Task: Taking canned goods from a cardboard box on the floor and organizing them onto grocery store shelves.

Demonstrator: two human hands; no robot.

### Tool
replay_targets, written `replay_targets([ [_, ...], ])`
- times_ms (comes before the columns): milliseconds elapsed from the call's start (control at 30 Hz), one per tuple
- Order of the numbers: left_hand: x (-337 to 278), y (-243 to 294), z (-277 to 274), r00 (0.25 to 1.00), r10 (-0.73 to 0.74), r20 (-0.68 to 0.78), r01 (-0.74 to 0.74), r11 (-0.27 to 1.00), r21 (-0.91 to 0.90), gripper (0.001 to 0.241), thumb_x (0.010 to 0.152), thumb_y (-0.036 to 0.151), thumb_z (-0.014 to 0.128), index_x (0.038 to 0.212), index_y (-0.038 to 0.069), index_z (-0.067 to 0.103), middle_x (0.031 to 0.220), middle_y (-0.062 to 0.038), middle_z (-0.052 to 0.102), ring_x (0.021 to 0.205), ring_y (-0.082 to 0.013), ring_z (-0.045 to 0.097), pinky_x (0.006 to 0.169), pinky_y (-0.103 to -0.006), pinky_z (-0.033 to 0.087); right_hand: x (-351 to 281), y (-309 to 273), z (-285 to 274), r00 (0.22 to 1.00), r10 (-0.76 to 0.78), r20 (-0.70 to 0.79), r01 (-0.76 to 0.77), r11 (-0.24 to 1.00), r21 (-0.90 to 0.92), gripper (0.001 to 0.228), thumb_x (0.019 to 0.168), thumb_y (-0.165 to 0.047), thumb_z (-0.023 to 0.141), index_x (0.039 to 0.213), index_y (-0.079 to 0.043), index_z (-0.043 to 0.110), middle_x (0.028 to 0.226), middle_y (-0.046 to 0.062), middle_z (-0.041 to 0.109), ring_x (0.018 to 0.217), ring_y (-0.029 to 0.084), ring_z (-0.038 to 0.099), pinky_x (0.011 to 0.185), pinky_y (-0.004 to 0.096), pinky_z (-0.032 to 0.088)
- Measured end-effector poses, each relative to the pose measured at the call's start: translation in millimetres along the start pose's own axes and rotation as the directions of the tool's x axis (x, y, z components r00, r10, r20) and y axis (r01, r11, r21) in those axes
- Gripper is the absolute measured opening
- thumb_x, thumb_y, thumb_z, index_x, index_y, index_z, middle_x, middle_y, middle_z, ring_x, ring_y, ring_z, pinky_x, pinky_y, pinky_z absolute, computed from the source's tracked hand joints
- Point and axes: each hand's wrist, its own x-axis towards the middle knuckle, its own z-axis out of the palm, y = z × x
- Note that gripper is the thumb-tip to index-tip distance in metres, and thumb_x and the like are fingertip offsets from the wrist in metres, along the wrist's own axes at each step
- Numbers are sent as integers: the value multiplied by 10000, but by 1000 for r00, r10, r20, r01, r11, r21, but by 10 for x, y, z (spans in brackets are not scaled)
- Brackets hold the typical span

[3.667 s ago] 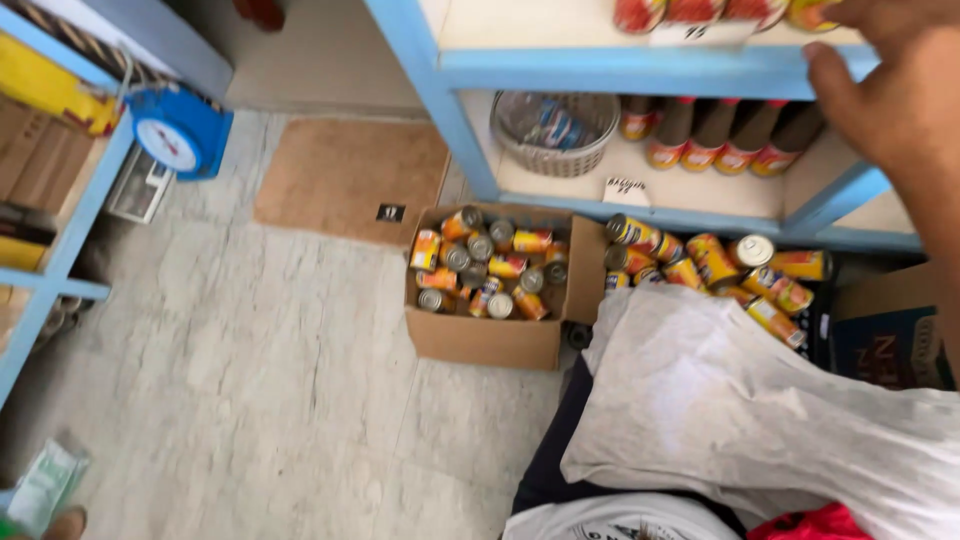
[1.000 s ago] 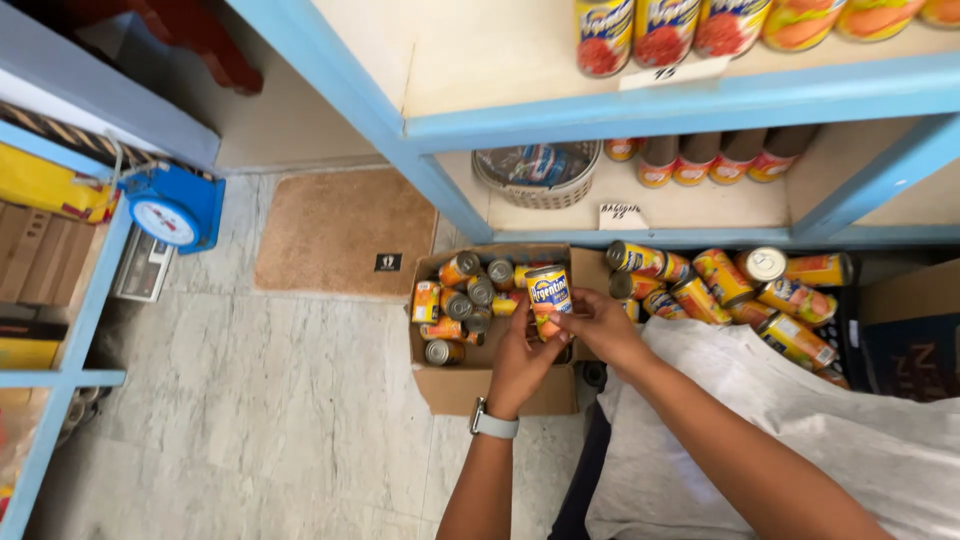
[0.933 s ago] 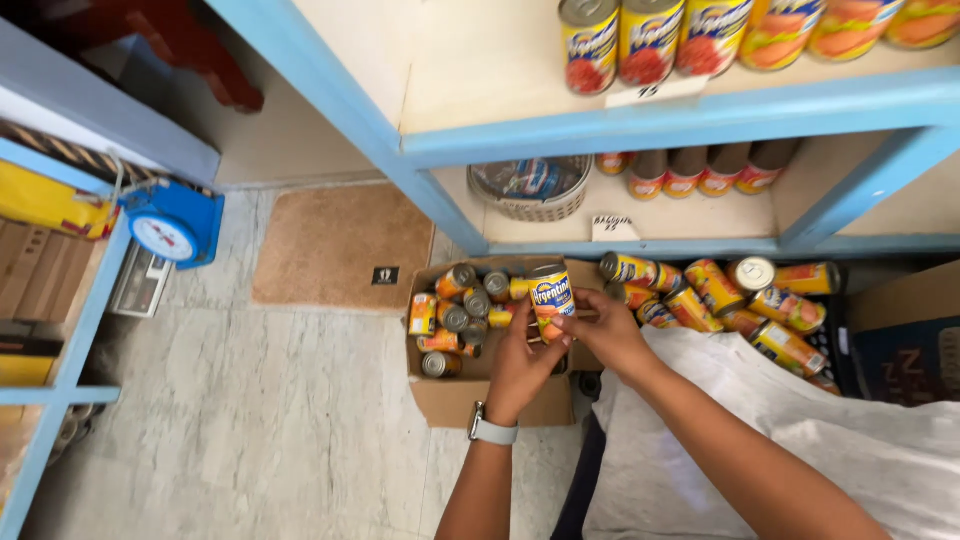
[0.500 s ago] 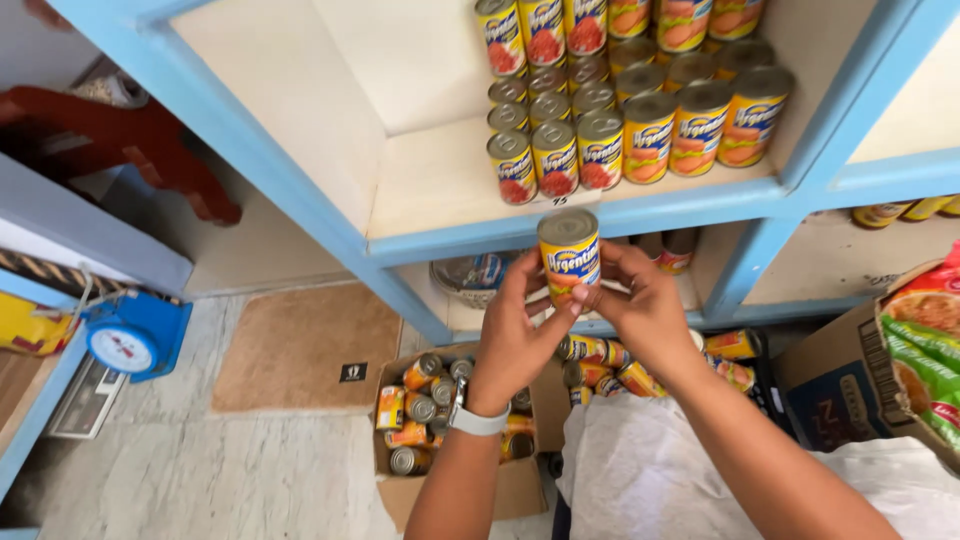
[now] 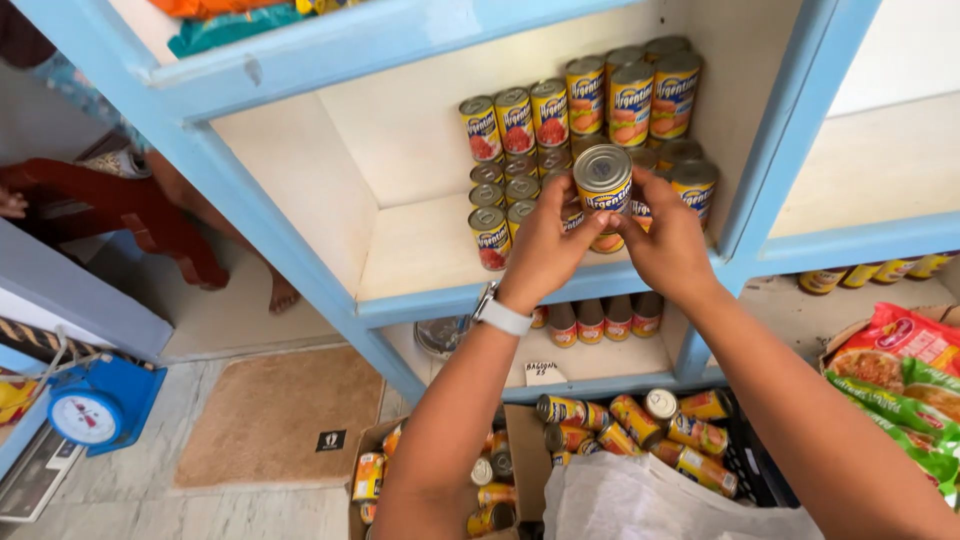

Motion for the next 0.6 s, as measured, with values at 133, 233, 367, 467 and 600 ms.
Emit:
replay_targets([
  [133,315,-181,81,995,69,-68,-54,978,200,546,921,249,749,1345,-7,518,1177,-166,732,1076,-280,742,902,-386,580,239,179,27,1000,-23,19,27,977,-211,568,907,-96,752,1414,29,528,1262,252,659,1161,387,651,952,437,517],
  [233,461,-190,109,993,2,-115,39,936,349,516,894,280,754,1278,3,550,1096,-198,748,1010,-347,742,836,-433,574,352,406,65,999,-2,52,21,936,-350,577,924,-170,710,1435,12,513,1268,261,647,1169,416,628,973,485,499],
  [367,568,-105,147,989,-72,-130,119,907,403,497,881,297,734,1253,23,548,1036,-212,757,958,-375,741,794,-462,573,432,538,101,996,6,90,49,807,-589,622,961,-284,616,1482,7,439,1354,236,622,1251,405,588,1084,659,337],
  [467,626,-75,141,991,-72,-110,114,890,441,545,852,280,742,1282,25,526,1028,-206,758,956,-375,736,793,-467,567,449,757,142,996,45,73,12,768,-640,659,964,-368,579,1496,-13,420,1414,267,573,1304,415,550,1111,691,276],
  [600,777,-273,124,999,-19,-51,41,881,472,510,836,286,782,1222,29,567,1090,-202,749,1015,-379,726,822,-469,565,425,713,124,987,141,74,-61,766,-640,673,986,-414,544,1526,-39,400,1410,270,566,1280,423,546,1123,676,273],
])
